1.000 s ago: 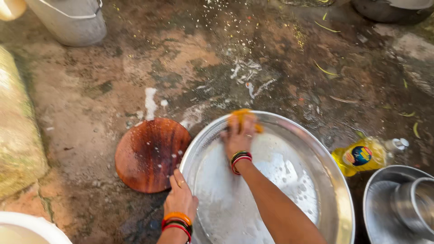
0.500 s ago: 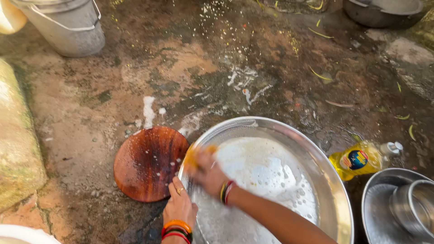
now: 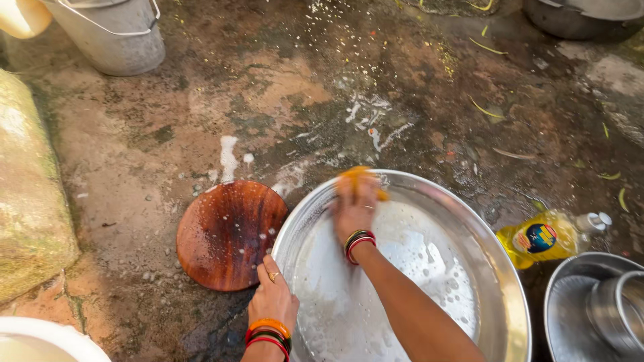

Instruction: The person washes metal plates and a small bowl by hand using a yellow sponge and dish soap while sitting on the ground in an outdoor courtyard.

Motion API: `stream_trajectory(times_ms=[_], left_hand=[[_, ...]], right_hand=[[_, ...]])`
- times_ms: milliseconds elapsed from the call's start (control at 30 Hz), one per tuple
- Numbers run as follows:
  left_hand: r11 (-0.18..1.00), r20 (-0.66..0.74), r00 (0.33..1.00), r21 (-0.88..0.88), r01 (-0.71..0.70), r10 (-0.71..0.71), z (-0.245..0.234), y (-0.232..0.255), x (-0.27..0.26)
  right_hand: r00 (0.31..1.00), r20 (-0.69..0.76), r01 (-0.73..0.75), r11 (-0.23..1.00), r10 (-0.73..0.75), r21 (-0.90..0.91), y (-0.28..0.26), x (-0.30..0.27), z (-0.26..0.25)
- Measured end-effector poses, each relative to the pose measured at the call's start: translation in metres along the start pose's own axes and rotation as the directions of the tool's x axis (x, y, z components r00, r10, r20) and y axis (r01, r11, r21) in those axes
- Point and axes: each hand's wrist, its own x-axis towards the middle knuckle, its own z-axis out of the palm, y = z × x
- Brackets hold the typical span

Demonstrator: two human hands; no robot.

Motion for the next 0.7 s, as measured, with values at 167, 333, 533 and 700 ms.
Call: stream_trajectory(times_ms=[167, 333, 533, 700], left_hand=[[0.998, 0.032, 0.999, -0.055, -0.013, 0.014, -0.001, 0.001, -0.005], [1.000, 0.032, 0.999, 0.017, 0.008, -0.009, 0.001, 0.001, 0.001], [0.999, -0.012, 0.999, 0.009, -0.034, 0.034, -0.002, 0.000, 0.003], [1.000, 0.043, 0.999, 0.018, -0.014, 0.013, 0.002, -0.001, 0.003]], right_hand=[[0.892, -0.033, 0.451, 0.885, -0.451, 0.118, -0.027, -0.040, 0.017], [0.995, -0.006, 0.102, 0.995, -0.102, -0.006, 0.010, 0.001, 0.006], [0.790, 0.306, 0.516, 0.845, -0.532, 0.140, -0.033, -0.050, 0.000], [0.993, -0.098, -0.074, 0.997, 0.073, -0.009, 0.013, 0.009, 0.000]])
